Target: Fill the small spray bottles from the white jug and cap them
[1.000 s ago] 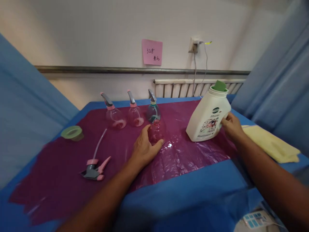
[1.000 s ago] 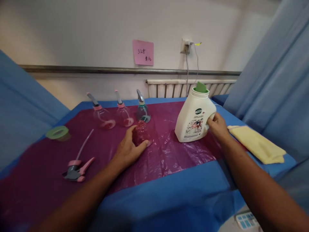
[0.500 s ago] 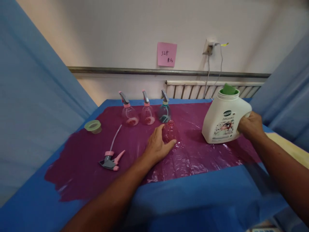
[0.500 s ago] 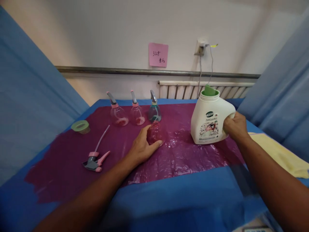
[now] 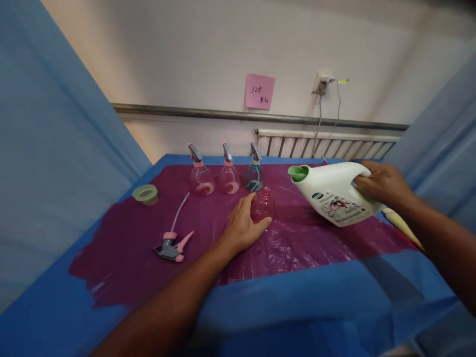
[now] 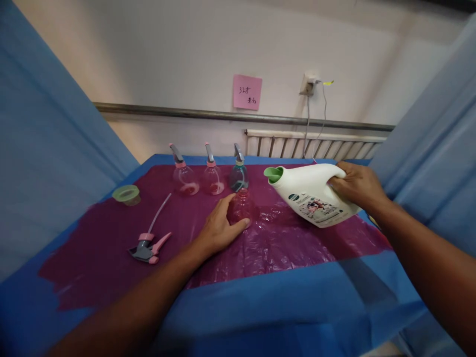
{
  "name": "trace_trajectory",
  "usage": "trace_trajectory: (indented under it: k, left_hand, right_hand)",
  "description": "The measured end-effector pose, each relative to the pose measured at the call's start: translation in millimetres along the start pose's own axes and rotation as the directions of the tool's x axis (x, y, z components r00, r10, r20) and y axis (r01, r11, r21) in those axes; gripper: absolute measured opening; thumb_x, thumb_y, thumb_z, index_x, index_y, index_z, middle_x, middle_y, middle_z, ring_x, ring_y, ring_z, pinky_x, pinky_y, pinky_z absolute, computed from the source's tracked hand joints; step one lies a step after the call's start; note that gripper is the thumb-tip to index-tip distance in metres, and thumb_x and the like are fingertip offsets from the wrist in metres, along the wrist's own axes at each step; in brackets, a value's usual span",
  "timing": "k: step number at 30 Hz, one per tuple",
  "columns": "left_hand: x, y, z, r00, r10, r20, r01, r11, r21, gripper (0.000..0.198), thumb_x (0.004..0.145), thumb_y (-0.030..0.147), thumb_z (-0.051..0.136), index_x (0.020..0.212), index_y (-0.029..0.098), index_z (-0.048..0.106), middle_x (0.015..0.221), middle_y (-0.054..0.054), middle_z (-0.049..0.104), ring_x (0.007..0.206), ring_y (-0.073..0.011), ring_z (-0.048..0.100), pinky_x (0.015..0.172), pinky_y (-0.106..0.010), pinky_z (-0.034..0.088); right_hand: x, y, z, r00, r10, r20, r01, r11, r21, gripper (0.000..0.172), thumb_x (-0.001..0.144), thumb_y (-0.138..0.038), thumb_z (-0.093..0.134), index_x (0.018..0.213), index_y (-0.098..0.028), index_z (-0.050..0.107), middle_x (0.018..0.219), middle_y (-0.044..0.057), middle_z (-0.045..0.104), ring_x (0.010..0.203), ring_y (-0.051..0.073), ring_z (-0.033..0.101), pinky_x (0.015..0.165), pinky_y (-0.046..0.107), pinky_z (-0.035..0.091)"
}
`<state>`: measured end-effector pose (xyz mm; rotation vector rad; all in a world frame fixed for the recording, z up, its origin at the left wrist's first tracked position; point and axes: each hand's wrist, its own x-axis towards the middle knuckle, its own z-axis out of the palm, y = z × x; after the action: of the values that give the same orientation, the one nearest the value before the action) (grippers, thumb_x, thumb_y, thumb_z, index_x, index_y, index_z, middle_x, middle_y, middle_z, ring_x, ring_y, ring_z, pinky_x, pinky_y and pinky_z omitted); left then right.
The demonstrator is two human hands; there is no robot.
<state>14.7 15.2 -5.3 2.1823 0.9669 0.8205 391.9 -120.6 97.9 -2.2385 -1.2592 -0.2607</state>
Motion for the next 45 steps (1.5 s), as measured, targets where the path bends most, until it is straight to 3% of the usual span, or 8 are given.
trace_trajectory:
  k: [4,8,13,20,29,37,45]
  left_hand:
    - [-2.5,7.7,-3.1,1.0,-0.013,0.016,0.012,1.0,0.025,0.085,0.091,0.042,0.085,0.165,0.021,0.049,0.163,-0.018,0.062,0.154,-0.0391,0.06,0.132,-0.059,0.048]
    - [-3.9,14.1,-6.7,1.0,-0.007,0.024,0.006,1.0,0.031,0.085,0.091,0.043,0.084,0.165,0.022,0.049,0.162,-0.018,0.062,0.153,-0.0397,0.06,0.132,-0.059,0.048]
    - [-4.3,12.1,-6.6,0.999,0.034,0.01,-0.034,0.998,0.046,0.084,0.091,0.041,0.083,0.167,0.025,0.049,0.161,-0.015,0.062,0.153,-0.0376,0.06,0.133,-0.057,0.047]
    - [-3.7,10.7,-4.3,0.998,0.034,0.051,-0.039,0.995,0.096,0.09,0.093,0.042,0.082,0.172,0.018,0.045,0.162,-0.017,0.059,0.155,-0.0381,0.056,0.133,-0.057,0.047]
    - [-4.5,4.7,1.0,0.996,0.077,0.044,-0.081,0.991,0.106,0.089,0.093,0.043,0.084,0.171,0.021,0.046,0.163,-0.016,0.06,0.155,-0.0386,0.057,0.129,-0.058,0.05]
    - [-4.5,4.5,3.2,0.994,0.099,0.034,-0.103,0.988,0.111,0.089,0.092,0.042,0.084,0.171,0.021,0.047,0.162,-0.016,0.06,0.153,-0.038,0.058,0.127,-0.057,0.052]
    - [-4.7,1.7,4.6,0.99,0.139,0.025,-0.141,0.983,0.117,0.089,0.092,0.042,0.085,0.17,0.023,0.047,0.16,-0.015,0.061,0.15,-0.0366,0.06,0.127,-0.057,0.052]
  right_hand:
    - [-1.6,-20.1,-12.9,0.994,-0.07,0.078,0.084,0.977,-0.198,0.012,0.093,-0.031,0.064,0.093,-0.024,0.074,0.09,0.009,0.079,0.076,0.02,0.062,0.073,0.034,0.04]
    - [0.4,-32.4,-20.6,0.991,-0.078,0.11,0.107,0.951,-0.289,0.014,0.096,-0.032,0.063,0.097,-0.025,0.074,0.096,0.011,0.081,0.078,0.022,0.063,0.074,0.034,0.04]
    - [4.3,-40.1,-25.0,0.991,-0.079,0.105,0.114,0.915,-0.386,0.012,0.094,-0.031,0.068,0.1,-0.025,0.076,0.097,0.01,0.082,0.076,0.022,0.06,0.07,0.034,0.036]
    - [12.5,-39.7,-32.1,0.984,-0.141,0.108,0.176,0.852,-0.493,0.029,0.091,-0.045,0.062,0.107,-0.028,0.079,0.098,0.009,0.083,0.084,0.026,0.068,0.071,0.035,0.038]
    - [19.9,-38.0,-41.7,0.969,-0.215,0.122,0.247,0.804,-0.541,0.044,0.083,-0.064,0.053,0.098,-0.03,0.074,0.091,0.008,0.079,0.075,0.026,0.063,0.064,0.034,0.032]
    - [23.7,-40.8,-51.2,0.962,-0.232,0.142,0.271,0.769,-0.58,0.046,0.083,-0.065,0.053,0.104,-0.031,0.076,0.092,0.008,0.078,0.074,0.026,0.06,0.063,0.035,0.031]
    - [23.1,-45.3,-59.8,0.95,-0.277,0.144,0.305,0.73,-0.612,0.039,0.083,-0.061,0.052,0.096,-0.031,0.072,0.084,0.007,0.072,0.069,0.024,0.053,0.061,0.035,0.03]
